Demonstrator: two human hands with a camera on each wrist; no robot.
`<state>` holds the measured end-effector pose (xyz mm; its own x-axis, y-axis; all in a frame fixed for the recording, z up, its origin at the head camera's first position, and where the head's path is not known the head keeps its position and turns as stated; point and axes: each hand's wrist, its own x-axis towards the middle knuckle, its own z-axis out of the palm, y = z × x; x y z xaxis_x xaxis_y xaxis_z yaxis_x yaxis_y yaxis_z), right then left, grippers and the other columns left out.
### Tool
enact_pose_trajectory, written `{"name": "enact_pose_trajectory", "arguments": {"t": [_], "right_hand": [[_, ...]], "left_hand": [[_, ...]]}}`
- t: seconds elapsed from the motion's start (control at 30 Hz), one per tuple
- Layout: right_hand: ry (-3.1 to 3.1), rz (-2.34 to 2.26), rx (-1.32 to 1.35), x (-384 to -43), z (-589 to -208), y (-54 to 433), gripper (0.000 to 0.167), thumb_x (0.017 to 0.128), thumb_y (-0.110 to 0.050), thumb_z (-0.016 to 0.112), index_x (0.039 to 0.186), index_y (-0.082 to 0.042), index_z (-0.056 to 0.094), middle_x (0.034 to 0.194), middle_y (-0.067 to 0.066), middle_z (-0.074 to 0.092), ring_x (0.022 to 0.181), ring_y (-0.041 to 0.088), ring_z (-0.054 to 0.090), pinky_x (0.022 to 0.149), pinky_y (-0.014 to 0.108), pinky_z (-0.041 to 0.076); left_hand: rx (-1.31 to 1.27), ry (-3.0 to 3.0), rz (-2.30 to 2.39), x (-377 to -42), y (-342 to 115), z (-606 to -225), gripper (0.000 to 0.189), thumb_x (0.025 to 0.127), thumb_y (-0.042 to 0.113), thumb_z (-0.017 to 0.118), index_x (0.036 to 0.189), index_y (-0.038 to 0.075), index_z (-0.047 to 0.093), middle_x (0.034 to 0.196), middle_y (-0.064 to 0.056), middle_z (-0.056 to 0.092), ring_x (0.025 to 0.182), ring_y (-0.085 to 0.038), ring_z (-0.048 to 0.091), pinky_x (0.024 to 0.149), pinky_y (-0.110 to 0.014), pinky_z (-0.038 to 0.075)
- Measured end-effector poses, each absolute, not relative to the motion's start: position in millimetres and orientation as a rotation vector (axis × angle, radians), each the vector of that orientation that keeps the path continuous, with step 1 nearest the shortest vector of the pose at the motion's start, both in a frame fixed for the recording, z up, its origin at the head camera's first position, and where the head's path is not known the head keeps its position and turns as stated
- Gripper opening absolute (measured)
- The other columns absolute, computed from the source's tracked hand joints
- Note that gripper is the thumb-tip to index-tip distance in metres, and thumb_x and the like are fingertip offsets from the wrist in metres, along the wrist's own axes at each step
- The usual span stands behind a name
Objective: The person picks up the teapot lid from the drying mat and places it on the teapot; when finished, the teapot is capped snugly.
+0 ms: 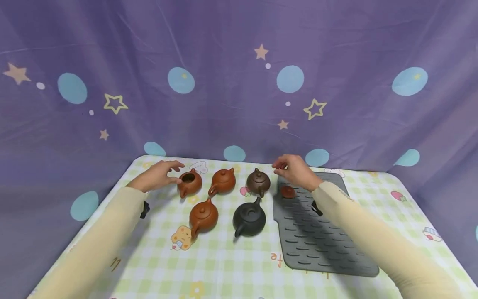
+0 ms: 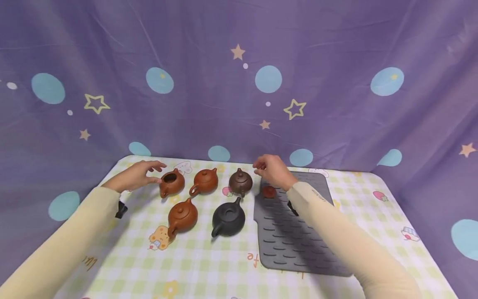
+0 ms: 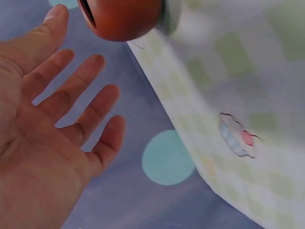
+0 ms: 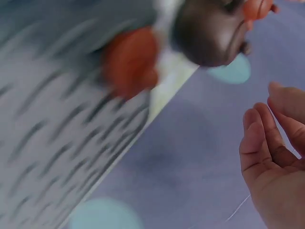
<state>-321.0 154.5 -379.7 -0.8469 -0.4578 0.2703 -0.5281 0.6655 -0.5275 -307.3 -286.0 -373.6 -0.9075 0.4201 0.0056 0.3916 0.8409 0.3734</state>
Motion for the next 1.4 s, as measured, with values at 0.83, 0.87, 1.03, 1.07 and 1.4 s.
{"name": "enact_pose_trajectory", "arguments": {"t": [0.83,0.87,1.03,1.07,1.4], "right_hand": [[-2.917,0.969,0.672,-294,-428,192,0.017,0.086,-0.007,0.069,0.103,-0.006,0.072,0.096,0.004,0.064,0.083,0.018,0.061,0.069,0.035,0.050],[-2.916,0.972,0.663,-294,-428,192,0.018,0.086,-0.007,0.069,0.104,-0.006,0.072,0.096,0.004,0.065,0.083,0.018,0.061,0.070,0.036,0.050],[-2.907,1.012,0.638,-295,-429,191,0.016,0.086,-0.006,0.069,0.102,-0.006,0.072,0.095,0.004,0.066,0.083,0.020,0.063,0.070,0.037,0.050],[-2.907,1.019,0.630,-295,-429,191,0.016,0.086,-0.006,0.069,0.102,-0.006,0.072,0.094,0.004,0.066,0.083,0.020,0.063,0.070,0.037,0.050],[-2.843,0.997,0.629,-294,-418,194,0.014,0.086,-0.005,0.069,0.099,-0.008,0.074,0.093,0.003,0.067,0.073,0.017,0.060,0.063,0.034,0.047]], "left_hand": [[0.574,2.887,0.830,-304,-304,-415,0.041,0.091,0.017,0.064,0.129,0.004,0.054,0.119,-0.019,0.058,0.106,-0.041,0.053,0.083,-0.051,0.043],[0.568,2.890,0.831,-304,-303,-414,0.041,0.091,0.017,0.064,0.129,0.005,0.054,0.120,-0.018,0.059,0.106,-0.041,0.053,0.084,-0.051,0.043],[0.567,2.894,0.834,-303,-303,-413,0.040,0.092,0.015,0.064,0.128,0.004,0.054,0.120,-0.019,0.058,0.105,-0.040,0.054,0.084,-0.051,0.043],[0.570,2.893,0.838,-304,-302,-413,0.040,0.092,0.016,0.064,0.128,0.004,0.054,0.120,-0.019,0.058,0.105,-0.040,0.054,0.084,-0.051,0.044],[0.546,2.891,0.857,-303,-300,-415,0.040,0.092,0.014,0.064,0.128,0.003,0.053,0.120,-0.019,0.057,0.104,-0.039,0.055,0.083,-0.049,0.045]]}}
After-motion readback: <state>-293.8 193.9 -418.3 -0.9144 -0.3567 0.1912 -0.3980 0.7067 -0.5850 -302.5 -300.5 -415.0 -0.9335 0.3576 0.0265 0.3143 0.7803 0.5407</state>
